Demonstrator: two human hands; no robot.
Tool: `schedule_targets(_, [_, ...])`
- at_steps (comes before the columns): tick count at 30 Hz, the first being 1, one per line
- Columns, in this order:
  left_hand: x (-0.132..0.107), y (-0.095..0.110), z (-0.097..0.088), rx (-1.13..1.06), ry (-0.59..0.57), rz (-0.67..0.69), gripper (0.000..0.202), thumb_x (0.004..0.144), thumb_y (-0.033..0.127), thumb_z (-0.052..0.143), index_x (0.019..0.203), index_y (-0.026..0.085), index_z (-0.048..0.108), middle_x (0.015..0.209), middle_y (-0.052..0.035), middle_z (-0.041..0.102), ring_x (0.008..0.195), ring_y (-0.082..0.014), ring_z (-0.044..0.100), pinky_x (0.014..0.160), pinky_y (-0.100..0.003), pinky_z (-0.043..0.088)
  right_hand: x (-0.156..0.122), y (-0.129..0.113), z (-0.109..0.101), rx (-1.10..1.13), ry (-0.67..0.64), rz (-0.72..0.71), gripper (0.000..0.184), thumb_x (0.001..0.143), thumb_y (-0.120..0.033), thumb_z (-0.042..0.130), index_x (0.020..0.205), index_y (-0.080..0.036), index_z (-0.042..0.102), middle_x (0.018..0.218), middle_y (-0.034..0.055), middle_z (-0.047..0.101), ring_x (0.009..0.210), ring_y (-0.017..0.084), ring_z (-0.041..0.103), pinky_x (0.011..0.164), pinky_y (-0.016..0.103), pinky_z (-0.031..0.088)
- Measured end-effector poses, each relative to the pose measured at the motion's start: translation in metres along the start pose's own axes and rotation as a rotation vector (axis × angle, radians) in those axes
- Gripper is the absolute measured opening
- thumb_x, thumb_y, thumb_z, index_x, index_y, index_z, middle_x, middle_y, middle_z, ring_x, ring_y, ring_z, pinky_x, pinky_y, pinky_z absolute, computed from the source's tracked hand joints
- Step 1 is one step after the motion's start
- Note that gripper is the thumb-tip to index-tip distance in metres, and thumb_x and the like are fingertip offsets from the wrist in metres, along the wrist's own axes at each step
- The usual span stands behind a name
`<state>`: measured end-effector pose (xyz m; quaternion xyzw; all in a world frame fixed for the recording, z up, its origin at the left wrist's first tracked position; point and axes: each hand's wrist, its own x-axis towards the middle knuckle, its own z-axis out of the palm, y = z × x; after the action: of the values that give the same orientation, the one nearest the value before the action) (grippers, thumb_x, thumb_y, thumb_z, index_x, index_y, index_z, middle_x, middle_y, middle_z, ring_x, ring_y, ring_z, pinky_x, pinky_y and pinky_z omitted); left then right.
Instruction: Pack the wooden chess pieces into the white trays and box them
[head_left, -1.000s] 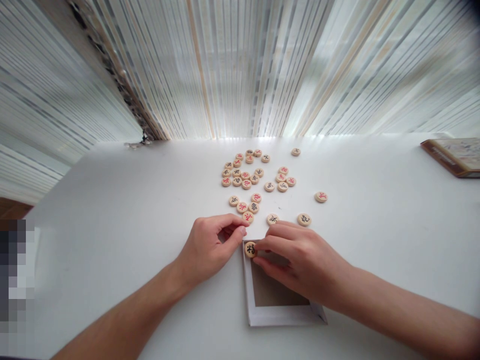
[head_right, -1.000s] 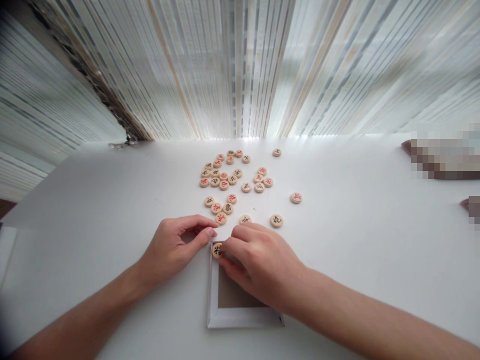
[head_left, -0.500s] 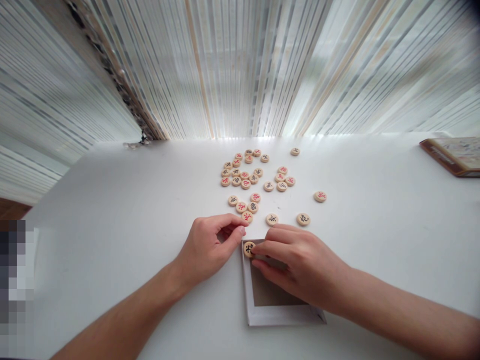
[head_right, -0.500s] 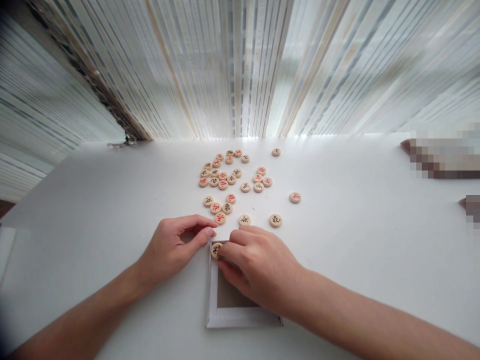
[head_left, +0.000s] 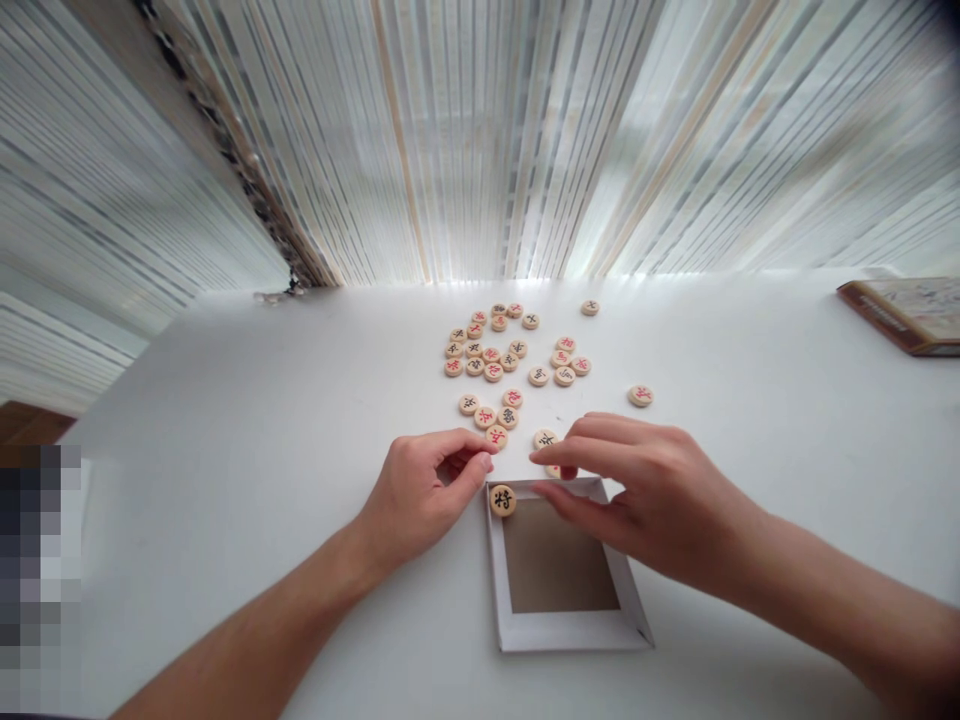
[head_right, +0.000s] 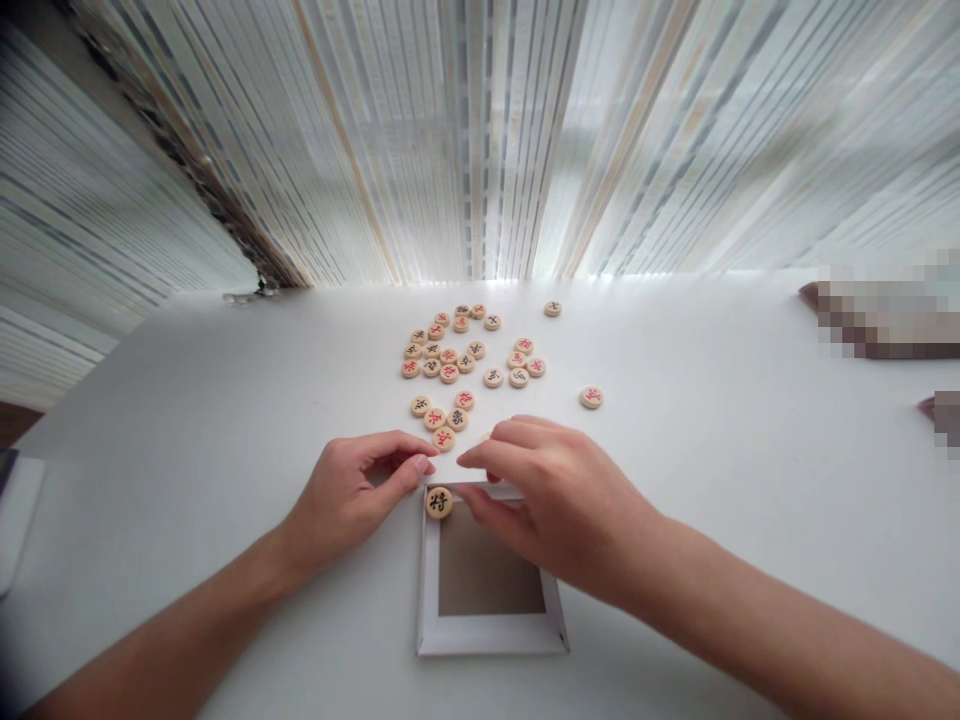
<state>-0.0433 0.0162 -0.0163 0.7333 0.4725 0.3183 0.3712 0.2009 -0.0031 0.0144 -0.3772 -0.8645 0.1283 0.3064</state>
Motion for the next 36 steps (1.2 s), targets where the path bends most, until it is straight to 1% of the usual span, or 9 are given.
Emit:
schedule_targets(4, [0.000,-0.003,0.000,-0.013,0.027,0.012,0.017,0.096,0.022,0.067,0.095,0.017,0.082,0.080,-0.0026,0.082,0.068,-0.0156,0.074,0.064,-0.023,0.057,0.000,0.008,-0.025,-0.042,0.058,0.078,0.011,0.099,-0.024,0.070,0.097,-0.020,0.081,0.073,0.0011,0.070,0.054,0.013,0.057,0.052,0.026,0.048])
schedule_targets(6, [0.000,-0.004,-0.001,-0.018,0.049,0.023,0.017,0.096,0.022,0.066,0.094,0.017,0.082,0.077,-0.0025,0.081,0.066,-0.0150,0.073,0.061,-0.023,0.057,-0.005,0.014,-0.031,-0.039,0.089,0.125,0.010,0.098,-0.025,0.071,0.096,-0.021,0.081,0.072,0.0006,0.070,0.053,0.012,0.056,0.047,0.025,0.044])
schedule_targets(8, [0.001,-0.005,-0.002,-0.021,0.078,0.031,0.017,0.096,0.023,0.066,0.094,0.017,0.081,0.077,-0.0027,0.080,0.066,-0.0148,0.073,0.060,-0.022,0.056,-0.013,0.022,-0.031,-0.033,0.174,0.189,0.011,0.098,-0.024,0.071,0.093,-0.022,0.080,0.073,0.0012,0.072,0.057,0.013,0.058,0.047,0.025,0.044])
schedule_targets(11, [0.003,-0.004,-0.004,-0.019,0.121,0.034,0.018,0.097,0.025,0.066,0.094,0.016,0.081,0.078,-0.0033,0.080,0.065,-0.0140,0.071,0.059,-0.021,0.056,-0.027,0.037,-0.023,-0.024,0.340,0.294,0.012,0.099,-0.023,0.069,0.091,-0.022,0.079,0.074,0.0020,0.074,0.060,0.015,0.059,0.055,0.028,0.047])
schedule_targets(13, [0.004,-0.003,-0.005,-0.014,0.141,0.032,0.020,0.098,0.027,0.064,0.092,0.016,0.080,0.079,-0.0034,0.080,0.063,-0.0132,0.070,0.058,-0.021,0.055,-0.035,0.047,-0.018,-0.003,0.385,0.337,0.009,0.099,-0.024,0.071,0.096,-0.022,0.079,0.079,0.0030,0.077,0.064,0.015,0.062,0.057,0.029,0.048])
schedule_targets(16, [0.005,-0.002,-0.006,0.000,0.155,0.029,0.022,0.099,0.029,0.063,0.091,0.017,0.080,0.076,-0.0029,0.079,0.061,-0.0128,0.069,0.056,-0.020,0.055,-0.042,0.058,-0.013,0.016,0.400,0.367,0.009,0.099,-0.025,0.071,0.099,-0.022,0.079,0.082,0.0034,0.077,0.068,0.017,0.065,0.059,0.030,0.048])
schedule_targets(20, [0.007,-0.002,-0.006,0.027,0.168,0.024,0.021,0.098,0.029,0.065,0.090,0.017,0.080,0.073,-0.0023,0.079,0.060,-0.0125,0.069,0.056,-0.019,0.055,-0.044,0.065,-0.012,0.061,0.401,0.357,0.009,0.100,-0.024,0.069,0.098,-0.022,0.078,0.081,0.0029,0.075,0.067,0.016,0.063,0.060,0.031,0.048])
schedule_targets(29, [0.006,-0.005,-0.008,0.067,0.168,0.003,0.023,0.098,0.031,0.067,0.089,0.017,0.082,0.074,-0.0031,0.080,0.059,-0.0137,0.069,0.056,-0.020,0.056,-0.044,0.067,-0.007,0.112,0.314,0.344,0.015,0.102,-0.021,0.064,0.093,-0.021,0.076,0.088,0.0043,0.077,0.063,0.014,0.056,0.058,0.030,0.045])
schedule_targets(36, [0.006,-0.005,-0.006,0.076,0.145,0.012,0.022,0.097,0.030,0.066,0.088,0.017,0.082,0.073,-0.0030,0.080,0.060,-0.0144,0.071,0.057,-0.020,0.057,-0.044,0.066,-0.008,0.111,0.280,0.352,0.017,0.102,-0.022,0.063,0.090,-0.021,0.075,0.079,0.0029,0.073,0.058,0.014,0.050,0.055,0.030,0.042])
